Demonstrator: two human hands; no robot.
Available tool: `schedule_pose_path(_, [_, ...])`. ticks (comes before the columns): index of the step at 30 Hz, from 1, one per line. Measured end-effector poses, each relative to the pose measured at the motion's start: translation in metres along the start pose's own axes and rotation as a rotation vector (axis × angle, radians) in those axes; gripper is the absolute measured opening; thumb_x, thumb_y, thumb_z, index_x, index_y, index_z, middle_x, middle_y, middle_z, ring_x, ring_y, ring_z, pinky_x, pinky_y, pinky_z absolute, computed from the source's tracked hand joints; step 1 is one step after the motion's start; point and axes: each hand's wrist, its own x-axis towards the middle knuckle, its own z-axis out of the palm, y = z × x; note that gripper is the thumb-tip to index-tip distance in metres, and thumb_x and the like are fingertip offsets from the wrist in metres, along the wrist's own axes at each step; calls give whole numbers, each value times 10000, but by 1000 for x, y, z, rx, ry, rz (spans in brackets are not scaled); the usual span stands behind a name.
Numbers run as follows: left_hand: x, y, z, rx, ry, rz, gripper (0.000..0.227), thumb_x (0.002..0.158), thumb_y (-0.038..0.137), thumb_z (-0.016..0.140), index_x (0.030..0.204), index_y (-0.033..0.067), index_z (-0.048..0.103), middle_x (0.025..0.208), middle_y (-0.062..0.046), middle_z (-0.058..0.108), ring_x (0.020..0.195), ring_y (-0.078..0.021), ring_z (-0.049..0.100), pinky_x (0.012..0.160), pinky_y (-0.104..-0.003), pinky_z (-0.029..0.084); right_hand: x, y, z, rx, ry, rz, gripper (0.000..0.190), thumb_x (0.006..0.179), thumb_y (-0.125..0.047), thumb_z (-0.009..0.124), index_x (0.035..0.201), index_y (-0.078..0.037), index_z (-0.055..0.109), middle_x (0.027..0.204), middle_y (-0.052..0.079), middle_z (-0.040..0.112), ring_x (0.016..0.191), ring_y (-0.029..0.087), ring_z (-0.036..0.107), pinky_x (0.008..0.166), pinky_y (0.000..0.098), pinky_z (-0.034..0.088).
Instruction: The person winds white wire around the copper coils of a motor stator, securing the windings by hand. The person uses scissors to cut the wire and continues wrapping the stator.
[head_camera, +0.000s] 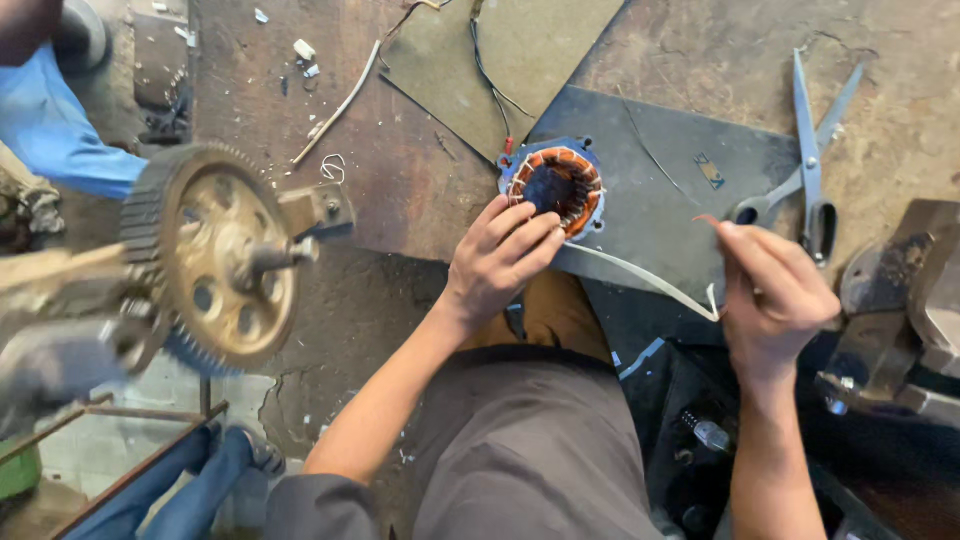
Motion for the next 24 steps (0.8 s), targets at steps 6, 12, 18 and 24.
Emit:
schedule_pose_path(6, [-12,-5,12,75,2,-139,292,973,223,750,1257,287,725,1321,150,630,1134,-133,458,984,-311,381,40,19,63,193,-390,-198,251,871,91,740,1108,7,745,1077,139,735,958,265,726,802,324,582])
schedule_pose_path(12, [-10,-10,16,15,18,-216,163,1011,237,737,1142,324,693,1311,166,645,1125,-111,469,961,-308,366,88,17,82,114,-651,-426,248,816,8,730,1062,25,758,1074,143,738,940,277,721,805,380,573])
schedule_pose_path(18, [-8,-10,8,-79,-74,-264,159,1005,205,742,1144,266,693,1297,124,655,987,-106,474,837,-298,370,107,24,89,81,-814,-706,296,803,-28,675,1073,45,772,1089,152,742,967,269,709,807,395,586])
schedule_pose_path(24, [-5,-8,2,-86,-142,-289,91,1032,200,747,1079,236,678,1314,96,676,965,-106,441,796,-279,334,110,23,82,168,-924,-439,317,782,-91,681,1066,33,748,1094,146,727,1003,286,705,826,410,570])
